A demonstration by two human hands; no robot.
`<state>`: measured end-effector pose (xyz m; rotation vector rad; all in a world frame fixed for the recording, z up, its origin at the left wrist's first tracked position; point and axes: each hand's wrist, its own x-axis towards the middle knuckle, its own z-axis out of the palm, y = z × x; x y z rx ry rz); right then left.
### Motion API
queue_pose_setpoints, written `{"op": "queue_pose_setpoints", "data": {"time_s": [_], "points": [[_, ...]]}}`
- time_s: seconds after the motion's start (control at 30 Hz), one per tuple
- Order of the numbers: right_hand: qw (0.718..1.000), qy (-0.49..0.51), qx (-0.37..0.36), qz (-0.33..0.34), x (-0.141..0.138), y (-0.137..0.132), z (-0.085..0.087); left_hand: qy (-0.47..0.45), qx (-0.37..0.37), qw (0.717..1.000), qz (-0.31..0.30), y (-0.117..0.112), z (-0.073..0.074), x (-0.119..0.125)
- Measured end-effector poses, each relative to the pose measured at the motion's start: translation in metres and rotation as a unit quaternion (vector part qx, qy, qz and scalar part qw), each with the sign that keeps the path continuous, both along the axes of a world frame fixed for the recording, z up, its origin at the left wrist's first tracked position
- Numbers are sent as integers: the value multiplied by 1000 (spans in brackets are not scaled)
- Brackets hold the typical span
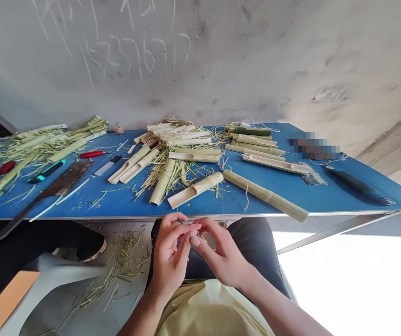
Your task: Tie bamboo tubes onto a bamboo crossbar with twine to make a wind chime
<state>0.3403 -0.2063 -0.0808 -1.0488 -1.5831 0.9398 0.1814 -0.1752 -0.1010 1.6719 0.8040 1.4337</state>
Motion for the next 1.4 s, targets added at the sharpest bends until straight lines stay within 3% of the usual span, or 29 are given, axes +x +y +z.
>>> {"op": "queue_pose_setpoints", "data": {"time_s": [0.17, 0.33, 0.5, 0.77, 0.9, 1.07, 1.2, 1.3, 1.4], "points": [[996, 60, 53, -46, -26, -3, -25, -58, -56, 997, 2, 0, -4, 13], [999, 34, 42, -6, -21, 5, -23, -136, -206, 968, -55, 7, -4, 8], [999, 29, 23, -17, -13, 10, -18, -167, -264, 947, -73, 13, -2, -4], [1000, -18, -17, -13, -9, 8, -15, -199, -207, 958, 21, 25, 2, -19], [995, -98, -1, 31, -8, 10, -12, -196, -187, 962, 19, 25, 6, -25], [982, -167, 8, 88, -12, 12, -9, -215, -165, 961, 62, 30, 15, -36], [990, -117, -14, 81, -14, 13, -5, -191, -194, 962, 32, 32, 14, -44], [996, -73, -18, 43, -15, 12, -1, -146, -236, 961, -4, 24, 2, -46], [999, -36, -3, 17, -17, 12, -2, -48, -206, 976, -44, 10, -13, -44]]}}
